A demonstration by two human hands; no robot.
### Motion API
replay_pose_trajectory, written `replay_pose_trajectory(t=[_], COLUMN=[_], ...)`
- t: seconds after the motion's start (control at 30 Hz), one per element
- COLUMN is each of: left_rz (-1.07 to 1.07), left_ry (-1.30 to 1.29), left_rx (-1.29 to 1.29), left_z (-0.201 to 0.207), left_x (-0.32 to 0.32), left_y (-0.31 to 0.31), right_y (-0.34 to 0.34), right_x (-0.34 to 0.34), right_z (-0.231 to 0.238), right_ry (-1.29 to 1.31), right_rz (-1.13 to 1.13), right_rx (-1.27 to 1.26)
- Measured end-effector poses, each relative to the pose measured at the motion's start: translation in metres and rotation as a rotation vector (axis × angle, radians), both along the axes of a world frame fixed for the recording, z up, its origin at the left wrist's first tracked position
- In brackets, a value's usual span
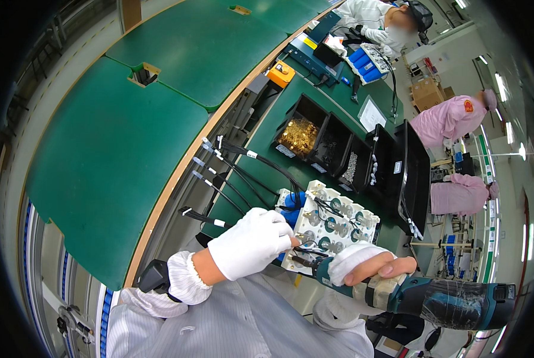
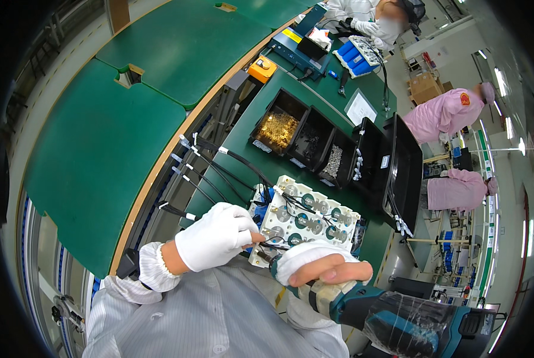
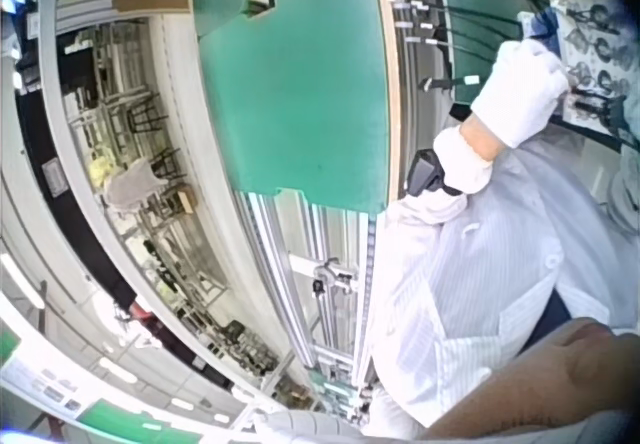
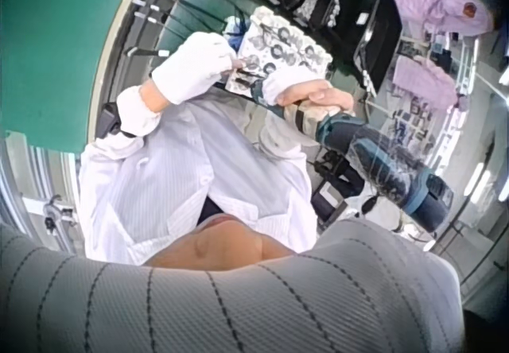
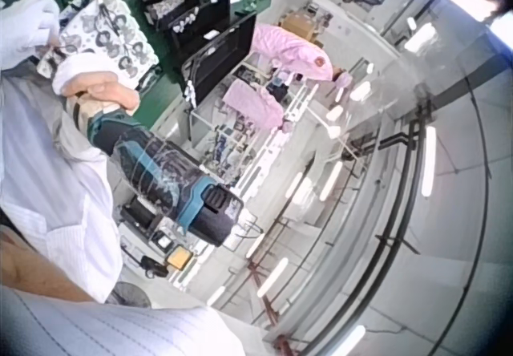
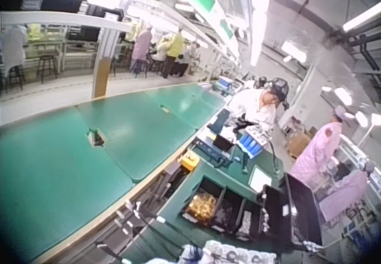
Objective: The person is assembling a battery pack by inserting blue battery cells into a housing, checking a reference sheet, and securing components with an electric screwdriver.
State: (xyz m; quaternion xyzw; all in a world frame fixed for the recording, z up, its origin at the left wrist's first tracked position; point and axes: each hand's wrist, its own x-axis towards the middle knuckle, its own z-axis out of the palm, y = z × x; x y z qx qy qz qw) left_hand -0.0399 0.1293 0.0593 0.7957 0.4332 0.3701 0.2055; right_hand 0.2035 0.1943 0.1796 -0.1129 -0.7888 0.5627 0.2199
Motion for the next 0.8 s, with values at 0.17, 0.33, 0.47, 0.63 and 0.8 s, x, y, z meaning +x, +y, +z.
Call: replay_pose_trajectory(t=[0.17,0.33,0.47,0.63,0.8], left_rz=[-0.009,0.011,-0.006,0.009,-0.104], left_ry=[0.010,0.033,0.091,0.147,0.182], left_rx=[0.000,-0.004,-0.024,-0.030,-0.095], left_z=[-0.004,-0.002,0.005,0.010,0.030], left_x=[0.003,0.006,0.008,0.012,0.018], left_y=[0.001,-0.001,0.001,0.002,0.011], right_y=[-0.003,-0.013,-0.030,-0.039,-0.056], right_x=[-0.007,-0.018,0.011,0.110,0.285], right_z=[-0.014,-0.007,0.003,0.009,-0.047], right_ry=[0.079,0.227,0.548,0.619,-0.305], right_rz=[0.030,0.017,-0.262,-1.085,-1.660], right_rx=[-0.069,-0.037,0.050,0.374,0.148])
